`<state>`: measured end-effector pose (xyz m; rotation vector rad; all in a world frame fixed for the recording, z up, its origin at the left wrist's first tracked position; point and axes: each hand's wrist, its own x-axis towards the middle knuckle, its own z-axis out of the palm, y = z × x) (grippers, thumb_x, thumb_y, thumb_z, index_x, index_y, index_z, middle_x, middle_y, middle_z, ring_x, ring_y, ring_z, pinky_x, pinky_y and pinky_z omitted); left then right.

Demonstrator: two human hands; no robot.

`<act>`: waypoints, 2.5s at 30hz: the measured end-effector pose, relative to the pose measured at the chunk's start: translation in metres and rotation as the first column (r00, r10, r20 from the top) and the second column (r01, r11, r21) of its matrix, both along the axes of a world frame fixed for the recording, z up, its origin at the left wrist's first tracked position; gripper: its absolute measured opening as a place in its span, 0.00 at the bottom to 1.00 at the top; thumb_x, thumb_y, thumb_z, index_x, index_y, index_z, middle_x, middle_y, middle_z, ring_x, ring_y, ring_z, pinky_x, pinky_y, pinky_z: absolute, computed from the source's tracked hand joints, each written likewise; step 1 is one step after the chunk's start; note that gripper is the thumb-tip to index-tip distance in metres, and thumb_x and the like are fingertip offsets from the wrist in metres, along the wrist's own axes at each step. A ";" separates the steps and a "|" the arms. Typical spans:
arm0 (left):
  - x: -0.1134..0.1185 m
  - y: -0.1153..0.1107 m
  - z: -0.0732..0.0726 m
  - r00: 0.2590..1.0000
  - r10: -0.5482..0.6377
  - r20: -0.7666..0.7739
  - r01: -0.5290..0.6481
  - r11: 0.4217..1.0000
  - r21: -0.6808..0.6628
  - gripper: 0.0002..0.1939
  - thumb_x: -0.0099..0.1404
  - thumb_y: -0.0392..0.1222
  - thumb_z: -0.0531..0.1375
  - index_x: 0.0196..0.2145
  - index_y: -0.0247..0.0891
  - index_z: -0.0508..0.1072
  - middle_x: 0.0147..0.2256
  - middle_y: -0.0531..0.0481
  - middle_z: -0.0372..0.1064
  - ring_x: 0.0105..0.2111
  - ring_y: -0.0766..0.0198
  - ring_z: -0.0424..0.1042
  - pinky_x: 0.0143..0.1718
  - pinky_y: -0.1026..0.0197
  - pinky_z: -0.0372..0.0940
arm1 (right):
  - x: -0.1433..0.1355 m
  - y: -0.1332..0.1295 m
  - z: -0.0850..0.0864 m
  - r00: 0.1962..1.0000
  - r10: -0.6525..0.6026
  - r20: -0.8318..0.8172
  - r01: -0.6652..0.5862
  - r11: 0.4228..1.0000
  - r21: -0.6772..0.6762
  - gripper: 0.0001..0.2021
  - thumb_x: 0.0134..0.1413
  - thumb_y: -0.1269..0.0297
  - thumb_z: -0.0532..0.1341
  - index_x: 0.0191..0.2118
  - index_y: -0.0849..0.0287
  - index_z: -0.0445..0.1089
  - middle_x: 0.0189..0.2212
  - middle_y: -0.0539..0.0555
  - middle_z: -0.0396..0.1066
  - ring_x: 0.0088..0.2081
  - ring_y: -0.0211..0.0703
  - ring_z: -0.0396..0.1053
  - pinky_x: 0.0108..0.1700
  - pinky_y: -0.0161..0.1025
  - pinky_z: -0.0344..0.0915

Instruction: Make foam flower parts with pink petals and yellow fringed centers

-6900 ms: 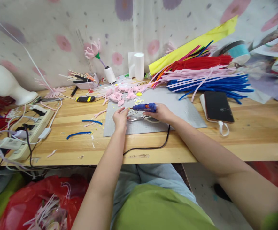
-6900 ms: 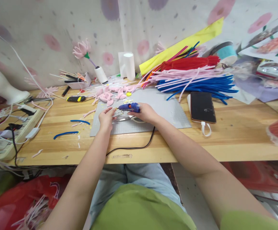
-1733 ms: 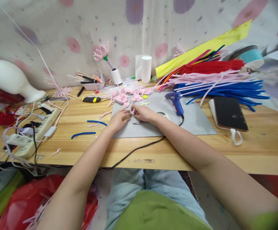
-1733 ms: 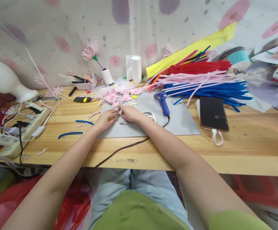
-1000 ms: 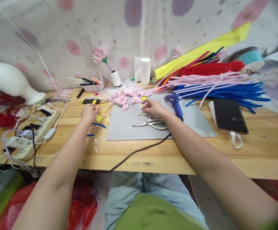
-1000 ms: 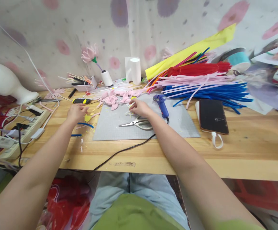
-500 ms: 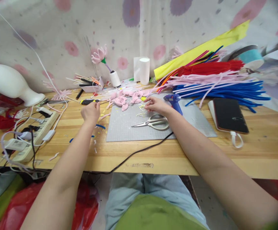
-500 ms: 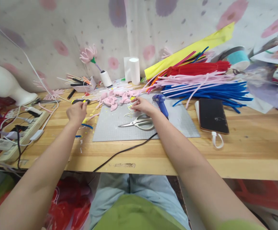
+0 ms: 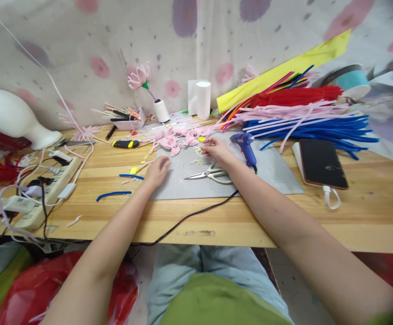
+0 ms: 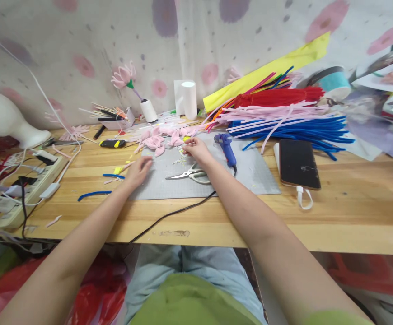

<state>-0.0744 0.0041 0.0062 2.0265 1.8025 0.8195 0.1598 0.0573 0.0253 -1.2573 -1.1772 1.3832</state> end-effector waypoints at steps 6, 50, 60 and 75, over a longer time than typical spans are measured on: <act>-0.060 -0.001 0.030 0.863 0.504 -0.025 -0.483 0.839 0.249 0.13 0.65 0.42 0.51 0.41 0.35 0.71 0.27 0.50 0.71 0.40 0.58 0.70 0.55 0.47 0.53 | -0.003 0.003 -0.001 0.999 0.024 -0.035 -0.025 1.000 -0.009 0.09 0.48 0.75 0.60 0.33 0.57 0.59 0.21 0.44 0.65 0.24 0.31 0.66 0.30 0.30 0.63; 0.079 0.003 0.005 0.970 0.094 0.224 -0.115 0.990 0.085 0.18 0.56 0.36 0.60 0.46 0.43 0.67 0.32 0.54 0.75 0.34 0.63 0.72 0.44 0.57 0.63 | 0.005 0.005 -0.004 0.942 0.039 0.334 -0.147 0.941 0.306 0.03 0.45 0.70 0.55 0.28 0.59 0.65 0.24 0.47 0.65 0.26 0.34 0.60 0.32 0.34 0.58; 0.078 0.005 0.006 0.985 0.022 0.168 -0.055 0.979 0.196 0.20 0.53 0.38 0.63 0.45 0.41 0.70 0.39 0.49 0.75 0.45 0.58 0.70 0.50 0.54 0.59 | -0.004 0.000 -0.014 0.827 0.116 0.551 -0.364 0.856 0.367 0.10 0.47 0.60 0.59 0.23 0.60 0.65 0.22 0.47 0.62 0.26 0.35 0.57 0.30 0.34 0.52; 0.076 0.006 0.005 0.974 0.081 0.212 -0.134 0.959 0.250 0.02 0.57 0.38 0.61 0.27 0.40 0.73 0.34 0.49 0.75 0.39 0.59 0.70 0.49 0.54 0.57 | 0.020 -0.002 0.016 0.535 0.206 0.819 -0.505 0.855 0.115 0.06 0.46 0.63 0.61 0.30 0.59 0.69 0.26 0.50 0.71 0.28 0.36 0.64 0.29 0.33 0.55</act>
